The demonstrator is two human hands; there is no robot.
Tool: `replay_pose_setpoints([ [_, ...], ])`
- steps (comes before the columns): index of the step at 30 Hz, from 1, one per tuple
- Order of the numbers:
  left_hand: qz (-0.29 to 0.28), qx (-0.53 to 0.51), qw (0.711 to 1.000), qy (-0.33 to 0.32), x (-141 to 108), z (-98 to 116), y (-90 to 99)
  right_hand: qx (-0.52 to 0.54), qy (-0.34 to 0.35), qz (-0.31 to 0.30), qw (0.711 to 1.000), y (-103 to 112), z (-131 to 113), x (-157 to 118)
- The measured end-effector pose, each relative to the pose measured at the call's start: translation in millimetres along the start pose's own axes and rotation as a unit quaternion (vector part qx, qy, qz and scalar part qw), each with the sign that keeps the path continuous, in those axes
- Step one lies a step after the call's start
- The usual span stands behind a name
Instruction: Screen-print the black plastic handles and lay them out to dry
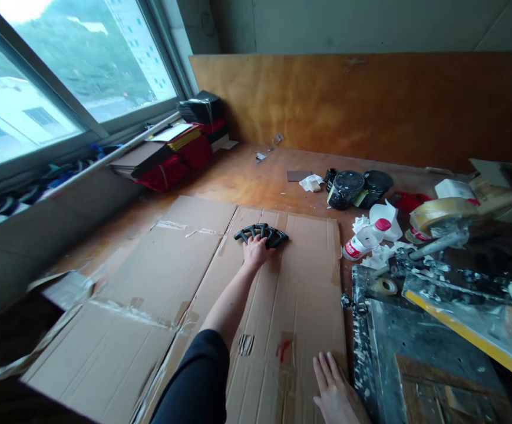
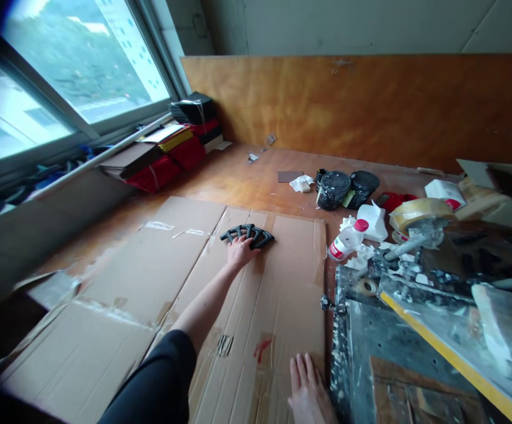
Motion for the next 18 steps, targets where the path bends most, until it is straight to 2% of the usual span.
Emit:
replay_pose_setpoints([
  [2,-0.02,0.008,1.0,0.019,50,-10,1.0,-0.026,0.053,0.051,0.997,-5,2,-4],
  [4,-0.033,0.009,0.999,0.031,84,-15,1.5,-0.062,0.095,0.103,0.988,-6,2,-6],
  [7,-0.034,0.013,0.999,0.028,103,-14,-3.2,-0.092,0.103,0.127,0.982,-2,1,-5],
  [9,0.005,0.025,0.999,0.021,95,-10,-7.4,-0.071,0.072,0.091,0.991,4,-2,0],
  [11,0.068,0.03,0.997,0.015,75,-8,-12.0,-0.026,0.02,0.025,0.999,11,-6,6],
  [13,0.096,0.018,0.995,0.026,52,-13,-23.3,0.034,-0.043,-0.042,0.998,22,-10,13],
  [16,0.093,0.001,0.995,0.03,32,-24,-44.9,0.125,-0.104,-0.097,0.982,45,-14,26],
  [18,0.092,-0.004,0.995,0.039,23,-29,-54.6,0.163,-0.104,-0.126,0.973,60,-14,33],
])
Point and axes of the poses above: each hand's wrist, its own x-axis towards the middle knuckle, its own y-axis out of the back of the hand, z = x × y, the point moved 8 cm from there along x, towards the middle knuckle, and after that the axes turned 11 degrees about x, right-handed, at the moved point
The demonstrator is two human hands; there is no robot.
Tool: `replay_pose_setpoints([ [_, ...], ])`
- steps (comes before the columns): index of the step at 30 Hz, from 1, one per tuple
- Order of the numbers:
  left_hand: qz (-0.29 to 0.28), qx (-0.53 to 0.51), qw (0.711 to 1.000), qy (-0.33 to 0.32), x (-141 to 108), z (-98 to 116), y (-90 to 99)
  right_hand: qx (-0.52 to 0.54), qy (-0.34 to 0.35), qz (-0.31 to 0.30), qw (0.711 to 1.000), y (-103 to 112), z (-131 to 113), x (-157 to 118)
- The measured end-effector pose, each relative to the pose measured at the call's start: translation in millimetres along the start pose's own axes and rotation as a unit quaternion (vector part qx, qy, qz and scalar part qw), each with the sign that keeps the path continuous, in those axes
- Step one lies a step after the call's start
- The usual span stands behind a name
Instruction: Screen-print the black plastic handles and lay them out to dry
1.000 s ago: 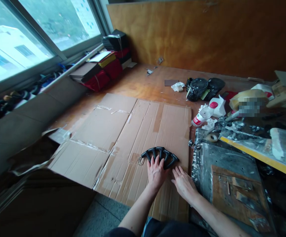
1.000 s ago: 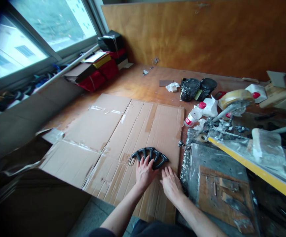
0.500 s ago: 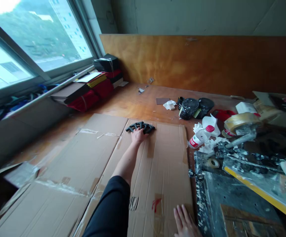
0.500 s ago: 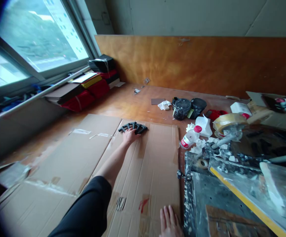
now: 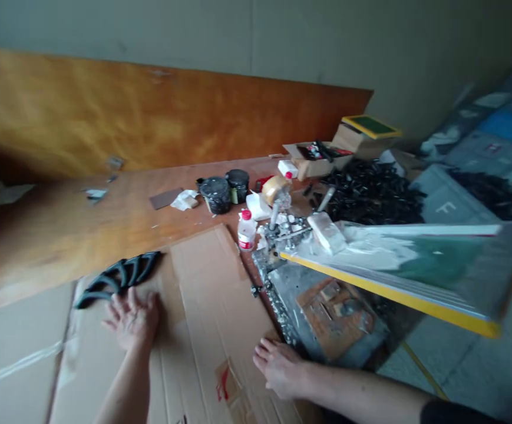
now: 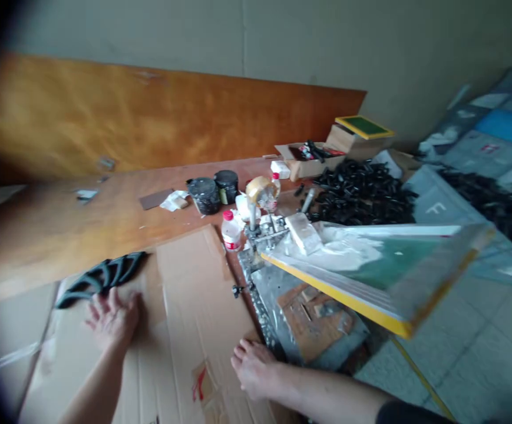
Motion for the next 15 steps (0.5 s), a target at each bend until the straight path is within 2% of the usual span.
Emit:
replay_pose_setpoints([
  [2,-0.015,-0.004,1.0,0.01,-14,-2,-3.1,0.025,0.007,-0.02,0.999,18,-2,-4],
  [3,-0.024,-0.006,1.0,0.016,-25,-2,-1.8,0.039,0.012,-0.011,0.999,30,0,-10],
  [4,-0.033,-0.008,0.999,0.023,-37,-3,1.1,0.053,0.016,0.013,0.998,45,3,-20],
  [6,-0.043,-0.012,0.998,0.032,-68,-2,11.4,0.075,0.006,0.112,0.991,87,21,-51],
  [8,-0.039,-0.015,0.998,0.036,-101,0,24.9,0.074,-0.055,0.229,0.969,134,61,-99],
  [10,-0.035,-0.023,0.999,0.03,-132,2,36.0,0.036,-0.173,0.306,0.936,174,119,-157],
  [12,-0.045,-0.033,0.998,0.039,-160,2,41.0,-0.018,-0.304,0.312,0.9,196,181,-214],
  [15,-0.064,-0.058,0.993,0.08,-197,0,42.0,-0.024,-0.342,0.279,0.897,198,246,-264],
])
Point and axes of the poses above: each hand's wrist, its own x-axis towards the middle knuckle, its own y-axis out of the back of the hand, z = x × y, the point moved 8 cm from there along x, towards the middle knuckle, and after that the axes turned 11 degrees about x, right-handed, at the moved point
